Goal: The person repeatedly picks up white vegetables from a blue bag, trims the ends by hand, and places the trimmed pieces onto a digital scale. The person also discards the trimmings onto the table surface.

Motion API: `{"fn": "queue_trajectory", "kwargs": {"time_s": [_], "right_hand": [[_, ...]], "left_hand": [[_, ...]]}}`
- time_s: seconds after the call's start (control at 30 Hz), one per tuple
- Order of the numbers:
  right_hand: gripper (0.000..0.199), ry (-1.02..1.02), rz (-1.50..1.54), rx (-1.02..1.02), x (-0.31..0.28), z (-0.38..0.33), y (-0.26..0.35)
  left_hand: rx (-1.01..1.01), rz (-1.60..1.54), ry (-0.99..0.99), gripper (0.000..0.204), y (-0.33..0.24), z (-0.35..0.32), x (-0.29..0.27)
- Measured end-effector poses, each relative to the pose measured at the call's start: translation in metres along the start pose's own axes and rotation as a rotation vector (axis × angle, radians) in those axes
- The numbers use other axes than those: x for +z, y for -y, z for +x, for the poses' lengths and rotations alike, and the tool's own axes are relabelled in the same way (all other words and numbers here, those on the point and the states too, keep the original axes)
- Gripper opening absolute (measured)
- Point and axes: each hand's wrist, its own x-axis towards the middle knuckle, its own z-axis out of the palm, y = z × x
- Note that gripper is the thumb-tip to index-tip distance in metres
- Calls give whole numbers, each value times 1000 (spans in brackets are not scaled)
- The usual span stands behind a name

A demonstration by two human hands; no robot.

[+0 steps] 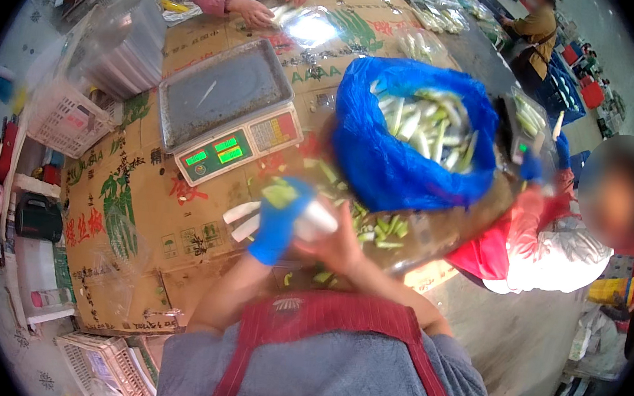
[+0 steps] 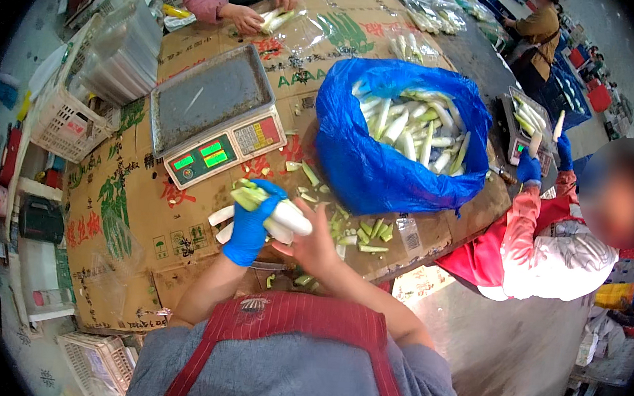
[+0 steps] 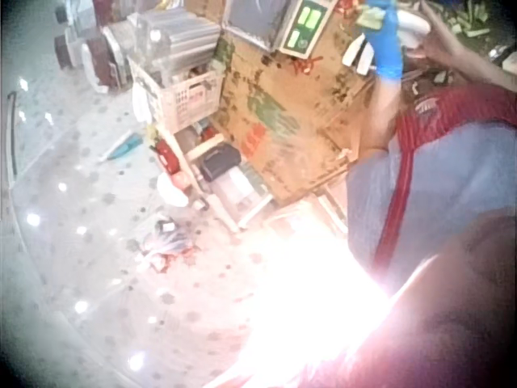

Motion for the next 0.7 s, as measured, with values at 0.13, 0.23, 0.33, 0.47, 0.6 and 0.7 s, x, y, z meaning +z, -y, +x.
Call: {"fn": "queue_trajectory", "kwargs": {"time_s": [0.13, 0.23, 0.33, 0.47, 0.6, 0.7], "right_hand": [[44, -74, 64, -41, -1, 5, -15], [45, -118, 62, -52, -11, 3, -30], [47, -111, -5, -5, -16, 1, -40], [53, -97, -401, 162, -9, -13, -27], [38, -113, -1404, -328, -55, -18, -22], [46, 198, -2240, -244, -63, -32, -24]], "left_hand": [[-11, 163, 222, 32, -8, -11, 10], [-64, 87, 280, 38, -9, -15, 9], [-122, 21, 262, 38, -9, -25, -1], [-62, 67, 121, 26, 15, -29, -34], [130, -69, -118, 16, -39, -24, -77], [199, 43, -237, 22, -73, -29, -124]]}}
